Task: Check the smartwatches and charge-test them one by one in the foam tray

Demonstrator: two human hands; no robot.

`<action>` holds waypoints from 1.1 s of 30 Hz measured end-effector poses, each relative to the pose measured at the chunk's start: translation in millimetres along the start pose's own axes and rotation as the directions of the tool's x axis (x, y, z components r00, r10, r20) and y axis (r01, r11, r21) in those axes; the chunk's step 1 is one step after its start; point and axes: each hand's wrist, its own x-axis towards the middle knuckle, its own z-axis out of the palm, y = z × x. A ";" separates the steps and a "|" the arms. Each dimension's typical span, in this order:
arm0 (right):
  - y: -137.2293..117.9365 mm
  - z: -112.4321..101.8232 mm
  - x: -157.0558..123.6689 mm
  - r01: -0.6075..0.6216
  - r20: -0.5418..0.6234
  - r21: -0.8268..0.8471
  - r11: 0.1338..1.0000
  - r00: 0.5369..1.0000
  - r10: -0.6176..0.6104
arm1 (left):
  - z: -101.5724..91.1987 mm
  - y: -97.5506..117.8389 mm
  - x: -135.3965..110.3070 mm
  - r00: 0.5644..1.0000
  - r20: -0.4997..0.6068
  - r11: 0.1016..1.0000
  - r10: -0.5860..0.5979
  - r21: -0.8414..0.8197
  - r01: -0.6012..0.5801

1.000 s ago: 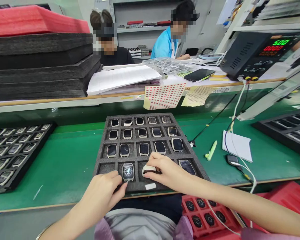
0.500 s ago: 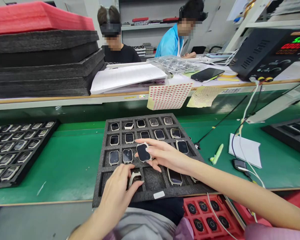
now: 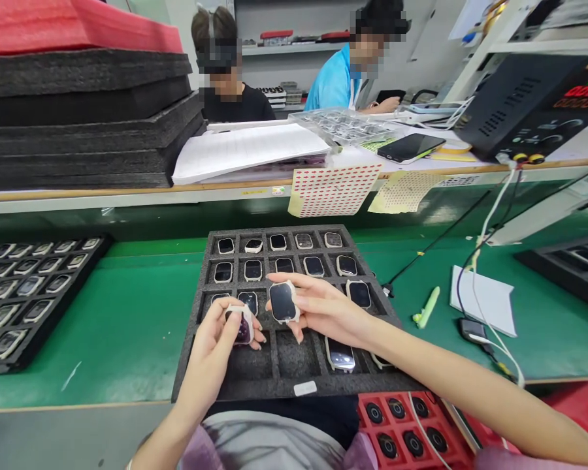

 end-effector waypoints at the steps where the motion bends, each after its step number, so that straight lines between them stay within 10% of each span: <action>1: 0.5 -0.4 0.2 -0.003 0.011 0.009 1.000 1.000 0.003 | 0.3 -1.1 0.9 1.000 0.001 1.000 -0.025 -0.004 0.025; 10: 11.9 -9.3 -5.9 -0.055 0.014 -0.068 0.996 0.998 0.056 | 6.3 -17.2 -16.1 0.996 -0.088 0.916 -0.011 0.400 0.045; 33: 28.2 6.0 -17.1 -0.098 -0.047 -0.232 0.968 0.995 0.089 | 0.1 -16.6 -18.1 0.997 0.081 0.873 0.013 0.485 -0.051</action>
